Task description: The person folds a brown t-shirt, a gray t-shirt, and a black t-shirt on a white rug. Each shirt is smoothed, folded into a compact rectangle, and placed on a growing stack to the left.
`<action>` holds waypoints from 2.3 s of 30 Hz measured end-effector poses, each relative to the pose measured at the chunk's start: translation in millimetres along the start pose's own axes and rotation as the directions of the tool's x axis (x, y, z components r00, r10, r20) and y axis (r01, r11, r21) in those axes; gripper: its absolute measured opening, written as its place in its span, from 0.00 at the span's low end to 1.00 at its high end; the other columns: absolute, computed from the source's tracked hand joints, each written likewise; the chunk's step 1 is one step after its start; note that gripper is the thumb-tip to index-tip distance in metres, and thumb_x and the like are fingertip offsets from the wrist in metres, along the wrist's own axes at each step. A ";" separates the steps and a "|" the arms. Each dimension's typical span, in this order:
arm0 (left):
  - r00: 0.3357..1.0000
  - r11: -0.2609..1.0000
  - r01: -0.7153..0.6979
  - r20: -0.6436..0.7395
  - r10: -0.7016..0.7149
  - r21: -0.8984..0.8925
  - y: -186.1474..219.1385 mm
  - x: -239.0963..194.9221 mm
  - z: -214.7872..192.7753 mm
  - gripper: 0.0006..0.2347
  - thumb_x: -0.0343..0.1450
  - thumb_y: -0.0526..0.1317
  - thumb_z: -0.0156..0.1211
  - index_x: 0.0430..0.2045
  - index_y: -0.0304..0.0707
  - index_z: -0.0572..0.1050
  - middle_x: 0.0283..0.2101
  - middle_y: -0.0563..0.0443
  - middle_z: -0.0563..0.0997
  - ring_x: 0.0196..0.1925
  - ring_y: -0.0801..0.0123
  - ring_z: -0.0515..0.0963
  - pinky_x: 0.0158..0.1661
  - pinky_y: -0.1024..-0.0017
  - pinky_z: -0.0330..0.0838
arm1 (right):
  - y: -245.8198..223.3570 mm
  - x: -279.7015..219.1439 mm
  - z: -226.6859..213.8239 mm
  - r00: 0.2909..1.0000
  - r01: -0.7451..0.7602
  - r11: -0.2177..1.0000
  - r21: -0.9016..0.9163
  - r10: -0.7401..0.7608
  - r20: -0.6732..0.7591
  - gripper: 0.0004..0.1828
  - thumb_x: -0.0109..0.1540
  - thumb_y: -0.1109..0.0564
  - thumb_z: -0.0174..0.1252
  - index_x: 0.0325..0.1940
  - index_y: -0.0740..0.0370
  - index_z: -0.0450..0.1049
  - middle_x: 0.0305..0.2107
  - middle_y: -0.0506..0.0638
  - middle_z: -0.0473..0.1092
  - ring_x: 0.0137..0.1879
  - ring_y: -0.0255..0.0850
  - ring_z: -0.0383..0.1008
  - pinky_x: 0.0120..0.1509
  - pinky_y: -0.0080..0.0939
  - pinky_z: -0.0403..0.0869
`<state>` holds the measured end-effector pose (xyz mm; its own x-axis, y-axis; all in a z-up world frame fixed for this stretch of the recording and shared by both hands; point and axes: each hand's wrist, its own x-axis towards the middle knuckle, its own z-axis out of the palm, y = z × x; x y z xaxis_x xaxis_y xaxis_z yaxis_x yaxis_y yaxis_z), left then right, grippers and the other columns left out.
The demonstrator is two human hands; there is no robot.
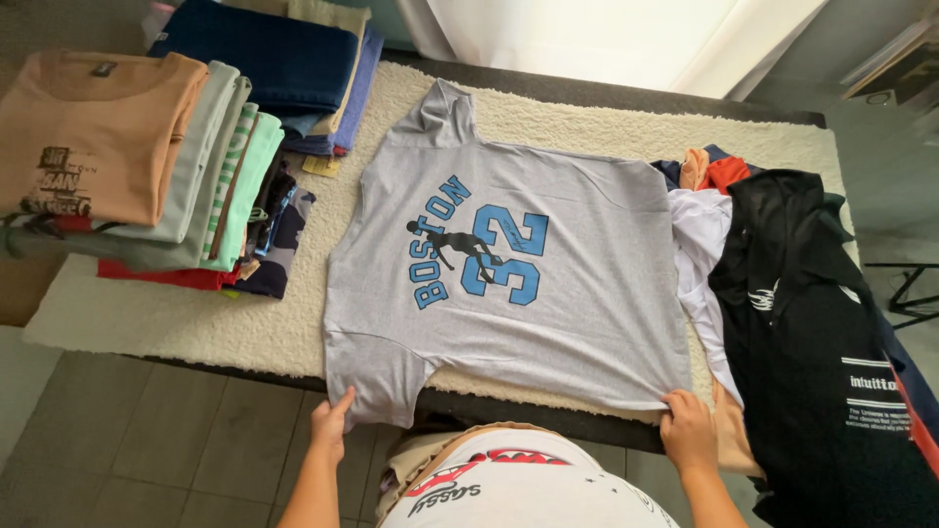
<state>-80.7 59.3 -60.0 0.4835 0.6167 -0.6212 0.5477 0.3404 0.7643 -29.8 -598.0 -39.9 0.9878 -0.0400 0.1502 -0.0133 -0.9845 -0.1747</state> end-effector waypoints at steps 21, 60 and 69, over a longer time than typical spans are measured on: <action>0.935 0.948 -0.200 0.242 0.260 -0.246 184.9 1.6 37.1 0.07 0.74 0.43 0.64 0.25 0.45 0.77 0.27 0.57 0.81 0.26 0.72 0.80 0.28 0.73 0.74 | 26.0 92.6 -74.0 0.896 -0.444 0.752 0.487 0.365 0.254 0.11 0.66 0.57 0.57 0.51 0.54 0.82 0.36 0.52 0.79 0.39 0.42 0.76 0.50 0.41 0.70; 0.979 0.962 -0.201 -0.003 0.205 0.184 183.1 144.2 137.7 0.15 0.73 0.38 0.58 0.55 0.50 0.72 0.34 0.48 0.78 0.22 0.68 0.79 0.17 0.68 0.73 | 37.1 162.7 29.2 0.438 -0.846 -0.005 0.533 0.562 0.702 0.16 0.65 0.47 0.65 0.46 0.58 0.70 0.33 0.54 0.75 0.35 0.46 0.78 0.25 0.41 0.72; 0.984 0.951 -0.171 0.094 0.152 0.256 182.5 163.8 136.9 0.18 0.73 0.39 0.65 0.57 0.36 0.72 0.46 0.33 0.76 0.35 0.46 0.84 0.27 0.52 0.85 | 52.7 152.3 62.7 0.613 -0.669 0.213 0.712 0.700 0.367 0.24 0.67 0.55 0.65 0.65 0.62 0.68 0.40 0.64 0.72 0.29 0.65 0.77 0.24 0.56 0.80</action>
<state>191.9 125.3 -46.0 0.6229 0.5920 -0.5113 0.6133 0.0362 0.7890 129.7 -645.3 -87.3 0.6529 -0.6507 -0.3877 -0.5539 -0.0610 -0.8303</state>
